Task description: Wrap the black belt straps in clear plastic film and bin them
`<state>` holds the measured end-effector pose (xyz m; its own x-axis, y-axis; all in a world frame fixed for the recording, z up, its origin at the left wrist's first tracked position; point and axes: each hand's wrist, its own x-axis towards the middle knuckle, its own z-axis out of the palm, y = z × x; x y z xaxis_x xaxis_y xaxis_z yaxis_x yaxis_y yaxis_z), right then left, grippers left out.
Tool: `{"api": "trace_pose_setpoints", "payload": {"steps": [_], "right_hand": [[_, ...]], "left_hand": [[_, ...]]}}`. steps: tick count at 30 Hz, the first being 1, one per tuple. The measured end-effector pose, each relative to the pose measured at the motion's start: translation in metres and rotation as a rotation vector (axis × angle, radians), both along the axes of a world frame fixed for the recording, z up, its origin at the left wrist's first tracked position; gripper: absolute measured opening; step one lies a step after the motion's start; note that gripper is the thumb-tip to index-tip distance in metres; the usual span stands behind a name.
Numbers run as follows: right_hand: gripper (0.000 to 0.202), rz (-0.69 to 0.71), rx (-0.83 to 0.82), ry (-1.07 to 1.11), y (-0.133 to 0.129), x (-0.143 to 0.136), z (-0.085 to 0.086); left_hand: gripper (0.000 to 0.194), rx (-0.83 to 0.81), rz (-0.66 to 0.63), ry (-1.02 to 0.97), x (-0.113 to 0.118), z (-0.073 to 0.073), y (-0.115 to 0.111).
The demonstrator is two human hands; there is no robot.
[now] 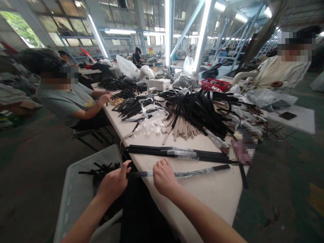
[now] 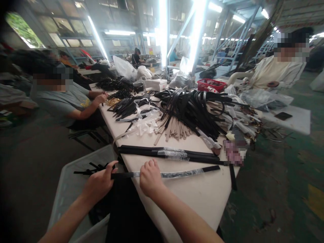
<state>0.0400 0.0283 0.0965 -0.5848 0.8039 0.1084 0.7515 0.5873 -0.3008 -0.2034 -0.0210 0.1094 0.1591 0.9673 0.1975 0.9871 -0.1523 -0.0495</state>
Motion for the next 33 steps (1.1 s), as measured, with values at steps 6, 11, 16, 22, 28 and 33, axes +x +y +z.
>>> {"api": "trace_pose_setpoints", "payload": {"steps": [6,11,16,22,28,33], "right_hand": [[0.019,-0.159,-0.061,-0.145,0.014,0.118,-0.009],[0.021,-0.290,-0.235,-0.254,0.021,0.209,-0.026],[0.015,-0.428,-0.208,-0.282,0.023,0.261,-0.024],[0.052,-0.352,-0.006,-0.135,0.010,0.236,0.003],[0.064,-0.536,0.046,-0.273,0.032,0.292,0.010],[0.049,-0.472,-0.009,-0.209,0.063,0.336,-0.002]], "left_hand": [[0.034,-0.004,0.060,-0.021,-0.067,-0.018,0.006],[0.036,-0.038,0.178,-0.087,-0.056,-0.028,0.053],[0.066,0.052,-0.137,-0.117,0.064,-0.010,0.073],[0.044,-0.117,-0.575,-0.265,0.276,-0.015,0.073],[0.018,-0.229,-0.548,-0.102,0.268,-0.025,0.115],[0.018,-0.232,-0.483,-0.106,0.219,-0.016,0.147]]}}
